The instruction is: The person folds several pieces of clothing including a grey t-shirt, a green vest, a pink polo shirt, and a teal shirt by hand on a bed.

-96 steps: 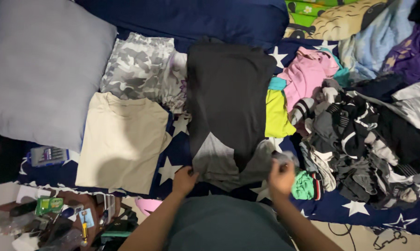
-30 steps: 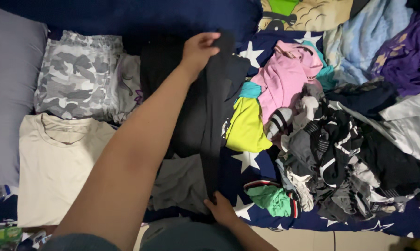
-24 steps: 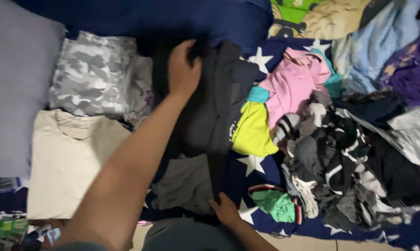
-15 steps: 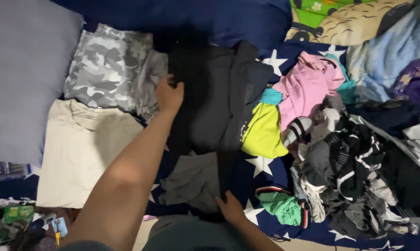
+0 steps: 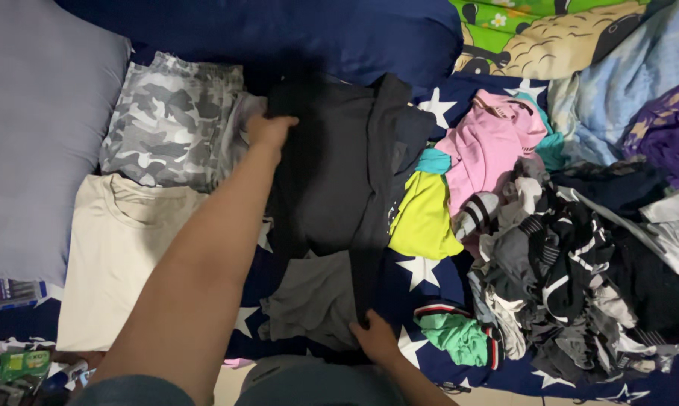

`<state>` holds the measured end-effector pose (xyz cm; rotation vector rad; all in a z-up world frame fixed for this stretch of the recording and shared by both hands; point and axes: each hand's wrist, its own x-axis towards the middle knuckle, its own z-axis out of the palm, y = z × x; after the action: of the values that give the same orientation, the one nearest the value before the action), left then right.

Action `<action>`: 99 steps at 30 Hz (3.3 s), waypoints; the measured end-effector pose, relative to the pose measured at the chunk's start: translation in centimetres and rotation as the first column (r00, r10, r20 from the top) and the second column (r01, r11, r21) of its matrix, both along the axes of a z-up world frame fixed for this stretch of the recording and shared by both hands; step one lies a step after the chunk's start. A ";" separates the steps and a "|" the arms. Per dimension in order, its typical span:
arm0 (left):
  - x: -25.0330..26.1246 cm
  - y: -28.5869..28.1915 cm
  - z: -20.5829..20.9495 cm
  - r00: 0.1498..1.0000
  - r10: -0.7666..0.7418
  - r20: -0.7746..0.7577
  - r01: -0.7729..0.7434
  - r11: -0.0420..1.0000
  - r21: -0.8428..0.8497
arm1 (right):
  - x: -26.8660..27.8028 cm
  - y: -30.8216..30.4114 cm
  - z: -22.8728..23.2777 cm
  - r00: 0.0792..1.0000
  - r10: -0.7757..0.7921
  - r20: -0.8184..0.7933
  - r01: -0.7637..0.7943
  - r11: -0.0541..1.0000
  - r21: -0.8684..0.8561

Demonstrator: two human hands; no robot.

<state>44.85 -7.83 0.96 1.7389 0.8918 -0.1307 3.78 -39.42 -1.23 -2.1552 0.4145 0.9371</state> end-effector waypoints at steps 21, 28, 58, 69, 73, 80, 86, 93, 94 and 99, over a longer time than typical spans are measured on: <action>5.5 6.4 -5.6 0.866 -0.325 -0.380 0.455 0.827 0.330 | 1.2 -0.3 0.0 0.997 -0.014 -0.073 0.017 0.999 0.038; 2.3 0.5 3.2 0.866 -0.500 -0.019 0.401 0.672 0.622 | 1.0 -0.5 -0.7 0.998 -0.008 -0.062 0.012 0.997 0.072; -45.0 -1.7 -3.2 0.886 -0.404 -0.226 0.441 0.886 0.143 | 1.2 1.4 4.6 0.810 -0.408 -0.422 0.578 0.676 0.458; -41.7 -0.9 4.5 0.991 0.124 0.040 -0.072 0.771 -0.633 | 2.6 -1.1 16.0 0.968 -0.252 -0.011 0.224 0.839 0.496; -39.9 -1.4 11.2 0.987 0.130 0.091 -0.033 0.728 -0.685 | 3.2 -1.0 21.3 0.888 0.194 0.416 -0.179 0.981 -0.076; -39.7 -1.0 17.7 0.851 -0.240 0.468 0.194 0.970 0.146 | 3.9 0.0 29.0 0.377 0.253 0.891 -0.357 0.927 -0.112; -43.7 0.0 21.3 0.905 -0.396 0.154 0.425 0.864 -0.270 | 1.7 -0.5 30.2 0.514 0.266 0.815 -0.578 0.810 0.100; -40.9 0.7 25.5 0.958 -0.260 -0.125 0.083 0.664 -0.743 | 4.7 -0.9 28.6 0.862 0.161 0.481 -0.277 0.944 0.181; -39.5 0.9 26.0 0.955 -0.256 -0.148 0.045 0.621 -0.782 | 5.8 -1.0 28.3 0.849 0.149 0.507 -0.271 0.946 0.176; -29.5 0.9 27.0 0.923 -0.384 -0.019 0.232 0.596 -0.769 | 13.8 -2.9 24.3 0.739 0.100 0.666 -0.373 0.884 0.281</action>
<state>15.37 -6.88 28.00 1.0547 0.5150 -0.8075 17.56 -42.31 23.04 -2.0045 -0.3855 0.3118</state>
